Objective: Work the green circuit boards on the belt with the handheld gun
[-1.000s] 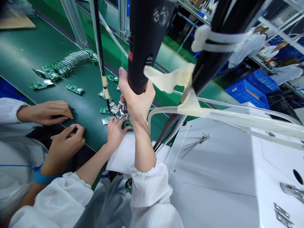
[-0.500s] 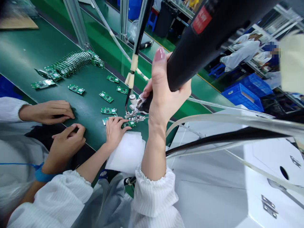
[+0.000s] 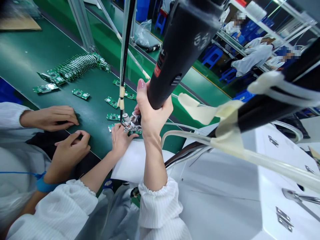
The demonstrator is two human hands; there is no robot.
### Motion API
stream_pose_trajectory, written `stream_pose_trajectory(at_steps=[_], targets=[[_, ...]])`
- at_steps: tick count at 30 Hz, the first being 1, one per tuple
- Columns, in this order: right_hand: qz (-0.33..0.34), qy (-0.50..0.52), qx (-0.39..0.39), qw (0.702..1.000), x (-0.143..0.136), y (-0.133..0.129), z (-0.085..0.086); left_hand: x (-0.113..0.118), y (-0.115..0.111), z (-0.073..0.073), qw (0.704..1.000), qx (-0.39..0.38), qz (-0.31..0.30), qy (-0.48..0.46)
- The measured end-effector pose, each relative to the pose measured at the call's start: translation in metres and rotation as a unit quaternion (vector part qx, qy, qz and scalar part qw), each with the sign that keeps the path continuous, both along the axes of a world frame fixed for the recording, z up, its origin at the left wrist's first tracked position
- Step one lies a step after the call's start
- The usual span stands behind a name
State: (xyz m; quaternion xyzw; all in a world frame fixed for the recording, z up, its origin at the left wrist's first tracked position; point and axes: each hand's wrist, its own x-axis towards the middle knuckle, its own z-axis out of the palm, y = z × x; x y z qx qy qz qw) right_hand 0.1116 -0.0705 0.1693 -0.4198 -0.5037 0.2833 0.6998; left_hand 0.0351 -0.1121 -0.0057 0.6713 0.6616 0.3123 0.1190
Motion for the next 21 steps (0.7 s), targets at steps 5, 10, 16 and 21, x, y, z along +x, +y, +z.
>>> stream_pose_trajectory(at_steps=[5,10,16,21], targets=[[0.016,0.031,0.022,0.999,0.001,0.002,-0.005,0.000,0.000,-0.001,1.000,0.002,-0.001,0.003],[0.022,0.018,0.011,1.000,0.000,0.000,-0.007,0.000,-0.001,0.000,1.000,0.000,-0.002,0.009],[0.026,0.004,-0.006,1.000,-0.006,-0.003,-0.010,0.000,0.001,0.002,1.000,-0.016,0.001,0.016],[0.020,0.007,0.000,1.000,-0.008,0.001,-0.017,-0.001,0.002,0.002,0.999,-0.022,-0.004,0.022]])
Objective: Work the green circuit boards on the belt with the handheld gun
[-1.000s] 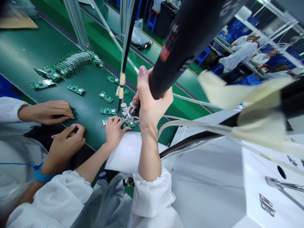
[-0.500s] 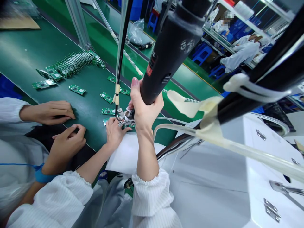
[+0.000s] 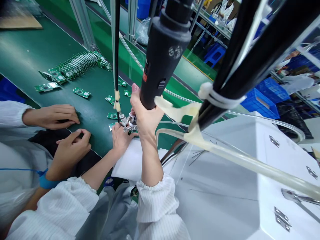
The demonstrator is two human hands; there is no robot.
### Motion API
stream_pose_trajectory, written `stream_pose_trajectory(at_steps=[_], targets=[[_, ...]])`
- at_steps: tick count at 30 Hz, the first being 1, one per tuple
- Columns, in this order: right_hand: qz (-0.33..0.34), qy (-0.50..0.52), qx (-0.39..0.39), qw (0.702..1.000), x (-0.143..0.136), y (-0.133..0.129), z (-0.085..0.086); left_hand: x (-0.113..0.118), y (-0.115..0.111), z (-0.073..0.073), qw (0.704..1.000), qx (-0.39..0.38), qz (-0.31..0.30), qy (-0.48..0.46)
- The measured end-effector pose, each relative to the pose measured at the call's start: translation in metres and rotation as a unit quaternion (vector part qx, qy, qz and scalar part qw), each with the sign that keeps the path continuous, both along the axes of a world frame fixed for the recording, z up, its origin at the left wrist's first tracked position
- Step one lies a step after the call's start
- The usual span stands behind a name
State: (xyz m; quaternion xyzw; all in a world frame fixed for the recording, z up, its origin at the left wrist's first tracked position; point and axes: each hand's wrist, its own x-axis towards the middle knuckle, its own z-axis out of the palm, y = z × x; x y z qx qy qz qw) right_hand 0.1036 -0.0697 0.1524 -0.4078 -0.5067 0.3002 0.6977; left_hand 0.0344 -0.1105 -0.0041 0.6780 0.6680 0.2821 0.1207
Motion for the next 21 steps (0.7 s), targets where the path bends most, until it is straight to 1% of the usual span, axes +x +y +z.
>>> stream_pose_trajectory(at_steps=[3,5,7,9,11,13,15,16,18,21], targets=[[-0.003,0.021,0.018,1.000,0.005,0.002,0.005,0.002,-0.001,0.003,1.000,0.006,-0.010,0.004],[-0.018,0.039,0.033,0.999,0.010,0.003,0.014,0.003,-0.002,0.004,1.000,0.013,-0.021,0.008],[-0.050,0.048,0.059,0.996,0.015,0.002,0.026,0.000,-0.003,0.002,0.999,0.020,-0.031,0.012],[-0.086,0.038,0.085,0.992,0.017,0.002,0.036,-0.009,-0.005,-0.001,0.999,0.028,-0.028,0.015],[-0.111,0.020,0.097,0.989,0.018,0.001,0.041,-0.025,-0.005,-0.005,0.999,0.035,-0.003,0.015],[-0.125,0.012,0.097,0.987,0.017,0.000,0.043,-0.044,-0.003,-0.006,0.998,0.039,0.038,0.014],[-0.127,0.009,0.092,0.988,0.016,-0.001,0.042,-0.062,0.002,-0.004,0.997,0.036,0.062,0.015],[-0.127,0.008,0.090,0.988,0.015,-0.002,0.042,-0.068,0.004,-0.003,0.997,0.030,0.062,0.017],[-0.126,0.012,0.091,0.988,0.014,-0.003,0.043,-0.075,0.009,0.000,0.999,0.014,0.043,0.024],[-0.117,0.044,0.106,0.986,0.011,-0.004,0.045,-0.073,0.012,0.001,0.999,-0.006,0.010,0.040]])
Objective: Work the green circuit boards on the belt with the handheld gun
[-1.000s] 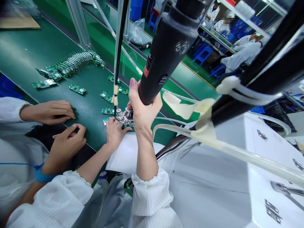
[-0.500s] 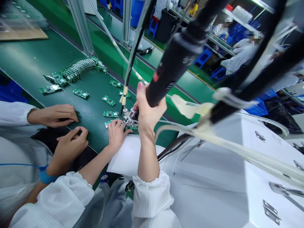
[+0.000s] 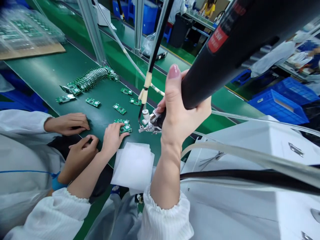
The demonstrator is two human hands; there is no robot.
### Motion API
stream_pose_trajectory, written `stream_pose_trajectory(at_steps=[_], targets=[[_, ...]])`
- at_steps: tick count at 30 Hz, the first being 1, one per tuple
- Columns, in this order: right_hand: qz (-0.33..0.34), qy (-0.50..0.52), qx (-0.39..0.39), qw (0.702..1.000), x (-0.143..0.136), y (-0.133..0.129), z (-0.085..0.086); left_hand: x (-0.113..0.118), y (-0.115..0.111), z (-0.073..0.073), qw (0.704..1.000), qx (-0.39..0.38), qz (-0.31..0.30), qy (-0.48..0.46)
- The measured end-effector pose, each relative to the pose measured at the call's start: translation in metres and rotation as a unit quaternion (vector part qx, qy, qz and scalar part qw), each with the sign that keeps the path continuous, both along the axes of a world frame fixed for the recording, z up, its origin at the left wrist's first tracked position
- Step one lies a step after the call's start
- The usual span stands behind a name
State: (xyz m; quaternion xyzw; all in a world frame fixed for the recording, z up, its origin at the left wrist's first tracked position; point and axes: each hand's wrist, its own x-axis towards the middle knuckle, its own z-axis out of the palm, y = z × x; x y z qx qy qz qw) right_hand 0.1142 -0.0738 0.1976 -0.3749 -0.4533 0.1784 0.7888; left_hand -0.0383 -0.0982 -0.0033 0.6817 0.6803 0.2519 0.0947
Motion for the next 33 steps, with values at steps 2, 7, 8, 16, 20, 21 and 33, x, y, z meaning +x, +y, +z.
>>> stream_pose_trajectory(at_steps=[2,7,8,16,20,21,33], targets=[[0.011,0.016,0.010,1.000,-0.002,0.000,0.001,0.003,0.001,0.000,1.000,-0.011,-0.011,0.013],[0.017,0.006,0.001,1.000,-0.002,-0.002,0.002,-0.005,0.017,0.009,0.999,-0.028,-0.020,0.034],[0.016,0.003,-0.002,1.000,-0.001,-0.002,0.002,-0.010,0.024,0.012,0.999,-0.027,-0.024,0.035],[-0.009,-0.006,-0.038,0.999,-0.002,-0.004,0.000,-0.033,0.064,0.012,0.992,-0.064,-0.100,0.039],[-0.005,-0.003,-0.059,0.998,-0.002,-0.005,-0.001,-0.038,0.069,0.007,0.988,-0.076,-0.131,0.039],[-0.005,-0.004,-0.060,0.998,-0.002,-0.006,-0.001,-0.039,0.070,0.007,0.987,-0.080,-0.137,0.040],[-0.009,-0.014,-0.052,0.998,-0.001,-0.005,-0.001,-0.035,0.058,0.016,0.988,-0.081,-0.109,0.075]])
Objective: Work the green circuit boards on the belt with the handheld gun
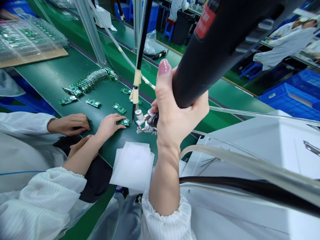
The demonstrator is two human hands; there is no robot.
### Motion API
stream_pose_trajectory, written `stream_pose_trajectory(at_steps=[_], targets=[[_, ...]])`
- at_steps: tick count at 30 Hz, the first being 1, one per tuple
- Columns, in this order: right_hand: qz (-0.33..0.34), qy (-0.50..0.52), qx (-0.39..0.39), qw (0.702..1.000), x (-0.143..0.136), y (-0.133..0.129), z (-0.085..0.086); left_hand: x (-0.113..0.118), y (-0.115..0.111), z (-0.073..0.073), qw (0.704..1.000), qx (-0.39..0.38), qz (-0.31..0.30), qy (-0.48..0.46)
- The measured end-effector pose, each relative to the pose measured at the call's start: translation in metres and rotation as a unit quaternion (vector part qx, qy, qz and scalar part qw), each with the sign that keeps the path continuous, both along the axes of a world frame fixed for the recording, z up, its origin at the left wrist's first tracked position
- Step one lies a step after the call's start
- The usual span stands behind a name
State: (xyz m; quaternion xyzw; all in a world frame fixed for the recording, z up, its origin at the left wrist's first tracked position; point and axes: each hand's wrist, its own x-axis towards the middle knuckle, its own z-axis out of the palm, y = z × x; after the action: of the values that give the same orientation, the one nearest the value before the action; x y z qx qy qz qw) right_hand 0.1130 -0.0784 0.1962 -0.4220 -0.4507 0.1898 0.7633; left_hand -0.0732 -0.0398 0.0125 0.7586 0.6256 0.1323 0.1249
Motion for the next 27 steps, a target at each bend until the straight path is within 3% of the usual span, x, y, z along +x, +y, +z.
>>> stream_pose_trajectory(at_steps=[10,21,27], targets=[[0.005,0.019,0.023,1.000,-0.001,0.000,0.003,0.017,-0.010,-0.001,0.996,0.015,0.087,0.024],[0.011,0.019,0.019,1.000,0.000,0.000,0.004,0.021,-0.009,-0.001,0.995,0.000,0.097,0.028],[0.019,0.001,0.007,1.000,-0.001,-0.005,0.007,0.009,-0.007,0.004,0.995,-0.006,0.095,0.041]])
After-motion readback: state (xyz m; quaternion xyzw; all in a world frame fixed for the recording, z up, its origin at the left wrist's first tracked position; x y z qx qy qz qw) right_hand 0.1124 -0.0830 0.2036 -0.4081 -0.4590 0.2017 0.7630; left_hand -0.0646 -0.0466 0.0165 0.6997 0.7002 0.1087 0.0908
